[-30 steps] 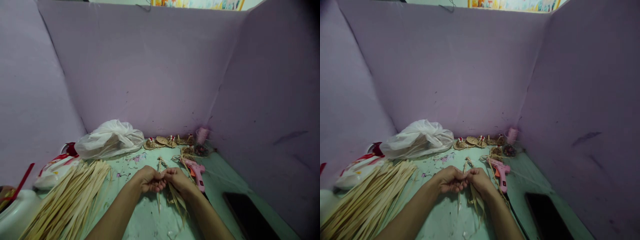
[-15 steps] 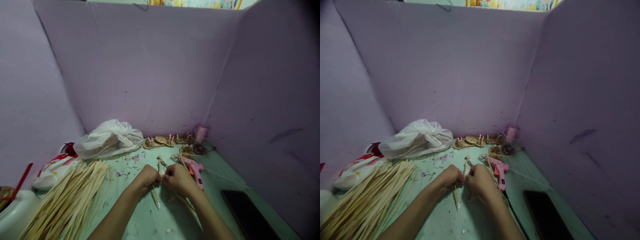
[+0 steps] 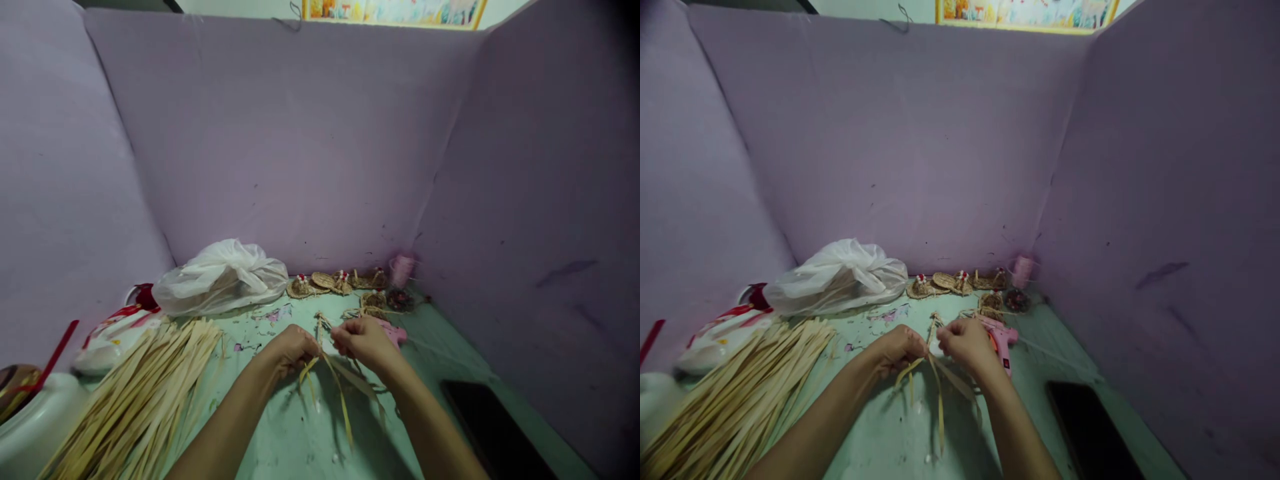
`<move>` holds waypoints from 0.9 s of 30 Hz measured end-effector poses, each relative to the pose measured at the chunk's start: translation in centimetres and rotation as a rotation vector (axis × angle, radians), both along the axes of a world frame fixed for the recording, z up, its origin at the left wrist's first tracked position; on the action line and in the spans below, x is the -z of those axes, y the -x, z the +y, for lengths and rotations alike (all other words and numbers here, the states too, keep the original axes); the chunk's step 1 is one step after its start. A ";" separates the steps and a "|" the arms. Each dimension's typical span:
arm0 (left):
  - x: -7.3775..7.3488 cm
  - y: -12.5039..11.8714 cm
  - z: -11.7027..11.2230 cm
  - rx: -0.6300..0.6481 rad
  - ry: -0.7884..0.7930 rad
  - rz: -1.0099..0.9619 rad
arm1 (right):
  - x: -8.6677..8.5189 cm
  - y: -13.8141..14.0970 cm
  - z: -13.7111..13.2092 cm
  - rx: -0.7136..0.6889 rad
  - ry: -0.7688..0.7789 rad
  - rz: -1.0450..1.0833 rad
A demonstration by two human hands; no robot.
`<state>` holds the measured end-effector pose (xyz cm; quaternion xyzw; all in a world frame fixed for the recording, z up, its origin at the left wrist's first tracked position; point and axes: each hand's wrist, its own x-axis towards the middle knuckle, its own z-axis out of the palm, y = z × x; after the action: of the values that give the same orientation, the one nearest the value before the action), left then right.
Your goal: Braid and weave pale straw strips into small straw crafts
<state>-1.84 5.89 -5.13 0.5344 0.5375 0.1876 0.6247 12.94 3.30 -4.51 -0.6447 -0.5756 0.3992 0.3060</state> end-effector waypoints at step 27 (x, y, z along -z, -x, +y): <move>-3.6 2.9 0.0 0.186 -0.467 0.552 | 3.2 1.6 0.0 0.038 0.281 0.420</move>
<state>-4.78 5.91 -1.55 0.7395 0.5777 0.0965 0.3317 11.35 3.32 -7.71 -0.5946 -0.4258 0.5948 0.3337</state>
